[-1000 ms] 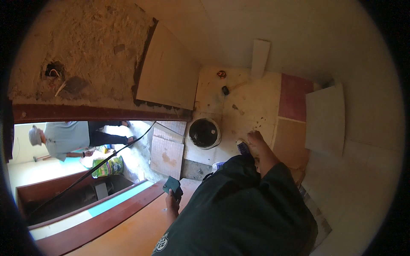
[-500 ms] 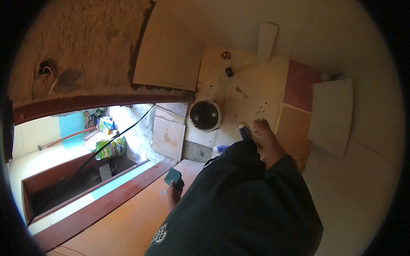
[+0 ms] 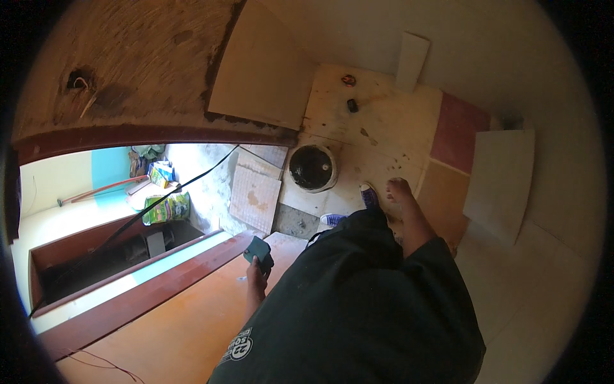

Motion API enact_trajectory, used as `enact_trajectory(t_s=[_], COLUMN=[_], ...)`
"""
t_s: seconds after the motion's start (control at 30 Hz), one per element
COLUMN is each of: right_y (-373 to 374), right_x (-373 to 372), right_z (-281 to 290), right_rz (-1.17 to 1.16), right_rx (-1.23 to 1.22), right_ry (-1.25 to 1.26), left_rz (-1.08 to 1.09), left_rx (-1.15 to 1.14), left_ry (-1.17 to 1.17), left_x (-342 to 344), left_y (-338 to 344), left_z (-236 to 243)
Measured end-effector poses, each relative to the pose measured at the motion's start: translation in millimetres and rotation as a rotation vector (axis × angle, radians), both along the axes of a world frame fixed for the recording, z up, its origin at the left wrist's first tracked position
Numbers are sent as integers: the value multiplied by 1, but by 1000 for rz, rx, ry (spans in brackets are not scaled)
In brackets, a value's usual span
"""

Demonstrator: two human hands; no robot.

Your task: The person applies plaster to a ceiling and wall corner by hand and with a trowel, then uses a sanding block to smooth the surface.

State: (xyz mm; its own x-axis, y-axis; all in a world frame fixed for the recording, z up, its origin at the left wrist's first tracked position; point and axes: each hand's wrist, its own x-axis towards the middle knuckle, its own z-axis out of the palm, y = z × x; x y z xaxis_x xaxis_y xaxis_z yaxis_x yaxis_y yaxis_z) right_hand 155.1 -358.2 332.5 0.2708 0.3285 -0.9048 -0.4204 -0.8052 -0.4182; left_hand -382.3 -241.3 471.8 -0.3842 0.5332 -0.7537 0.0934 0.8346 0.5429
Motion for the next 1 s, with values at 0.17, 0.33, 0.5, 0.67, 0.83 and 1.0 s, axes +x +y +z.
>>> enact_trajectory(t_s=[0.17,0.33,0.5,0.67,0.83,1.0], right_y=[5,7,7,17,23,28], right_x=[1,-6,-14,-28,-34,-46], right_z=[1,-17,-10,3,7,9], right_rz=[7,-18,33,52,36,41], right_rx=[13,-30,-60,0,48,56], right_ry=[-1,0,16,20,-17,-89], left_rz=[75,91,83,78,100,96], left_rx=[-21,-19,77,76,42,44], left_ry=[-6,-24,-3,54,35,6], left_x=[-11,-17,2,-25,-27,-45], left_y=[-14,-24,-28,-35,-31,-21], left_z=[-9,-11,-3,-20,-23,-24])
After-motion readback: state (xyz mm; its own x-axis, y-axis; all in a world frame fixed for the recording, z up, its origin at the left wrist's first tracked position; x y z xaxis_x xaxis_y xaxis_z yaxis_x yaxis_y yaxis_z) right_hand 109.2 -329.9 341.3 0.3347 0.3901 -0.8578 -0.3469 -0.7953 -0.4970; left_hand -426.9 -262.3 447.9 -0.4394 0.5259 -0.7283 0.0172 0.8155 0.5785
